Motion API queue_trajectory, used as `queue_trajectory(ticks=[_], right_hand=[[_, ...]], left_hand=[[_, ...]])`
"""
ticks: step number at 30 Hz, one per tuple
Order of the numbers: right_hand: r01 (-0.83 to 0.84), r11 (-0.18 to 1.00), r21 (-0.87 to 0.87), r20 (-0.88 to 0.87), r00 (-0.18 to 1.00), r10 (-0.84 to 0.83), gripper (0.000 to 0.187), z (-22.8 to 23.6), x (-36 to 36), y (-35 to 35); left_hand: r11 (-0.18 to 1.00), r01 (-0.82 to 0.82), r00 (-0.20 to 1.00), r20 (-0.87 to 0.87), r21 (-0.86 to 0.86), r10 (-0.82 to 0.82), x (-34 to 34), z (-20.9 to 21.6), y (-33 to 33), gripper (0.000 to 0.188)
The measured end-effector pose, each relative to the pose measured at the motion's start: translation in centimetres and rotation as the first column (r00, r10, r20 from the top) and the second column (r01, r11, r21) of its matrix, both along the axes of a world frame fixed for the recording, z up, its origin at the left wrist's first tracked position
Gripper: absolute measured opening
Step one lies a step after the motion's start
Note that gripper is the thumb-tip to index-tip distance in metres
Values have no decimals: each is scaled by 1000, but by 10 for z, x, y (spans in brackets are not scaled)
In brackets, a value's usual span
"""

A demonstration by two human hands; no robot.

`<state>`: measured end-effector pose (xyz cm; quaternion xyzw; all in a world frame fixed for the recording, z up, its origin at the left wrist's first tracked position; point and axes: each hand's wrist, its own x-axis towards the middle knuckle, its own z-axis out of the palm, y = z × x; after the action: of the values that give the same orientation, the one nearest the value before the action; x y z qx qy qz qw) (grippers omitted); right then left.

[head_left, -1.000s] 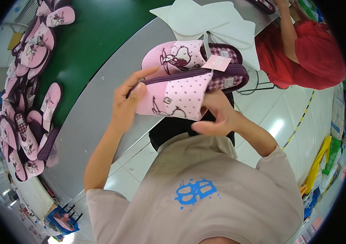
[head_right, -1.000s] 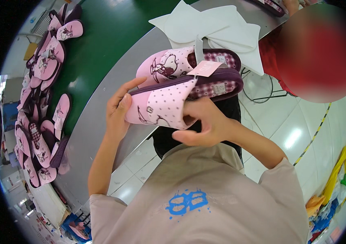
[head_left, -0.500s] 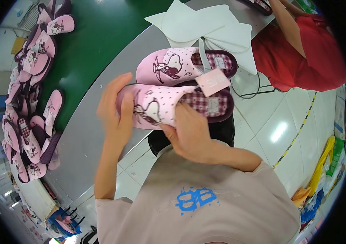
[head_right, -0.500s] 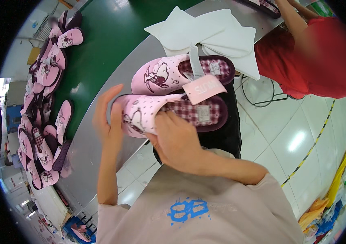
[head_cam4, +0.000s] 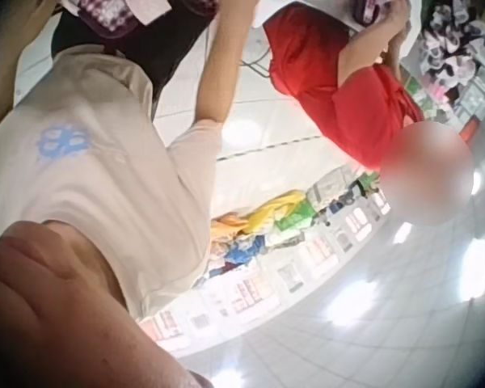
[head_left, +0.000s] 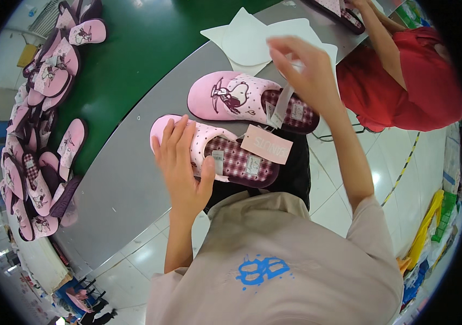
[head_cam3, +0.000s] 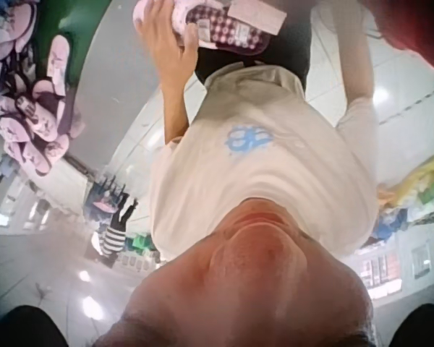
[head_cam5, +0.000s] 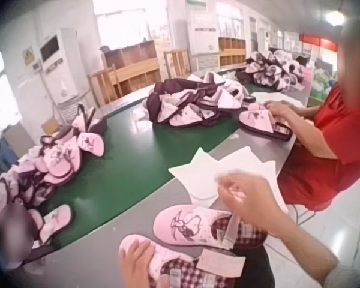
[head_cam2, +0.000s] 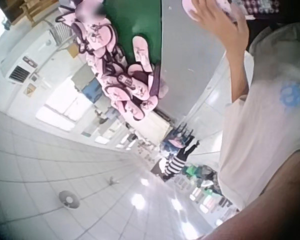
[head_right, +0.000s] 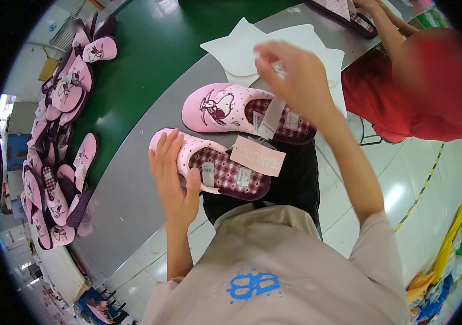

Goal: The person inserts white paper inserts into pink slippers on a green table. They handle each slipper one at a time, place the insert inside, and set the slipper aside. Another person works nearby on similar items.

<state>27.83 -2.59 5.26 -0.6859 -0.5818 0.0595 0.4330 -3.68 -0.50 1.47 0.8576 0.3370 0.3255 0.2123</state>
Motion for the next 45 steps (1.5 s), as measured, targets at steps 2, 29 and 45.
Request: queue_trajectory(ticks=[2, 29, 45], right_hand=[[83, 992, -91, 310, 949, -51, 61, -35, 44, 51], [163, 976, -148, 603, 797, -42, 80, -113, 79, 164], [314, 904, 290, -489, 861, -141, 37, -9, 93, 11]], left_hand=[[1000, 14, 999, 29, 21, -14, 2, -2, 3, 53], [985, -154, 988, 23, 74, 153, -8, 2, 8, 43], [984, -180, 976, 122, -7, 179, 3, 0, 14, 55]])
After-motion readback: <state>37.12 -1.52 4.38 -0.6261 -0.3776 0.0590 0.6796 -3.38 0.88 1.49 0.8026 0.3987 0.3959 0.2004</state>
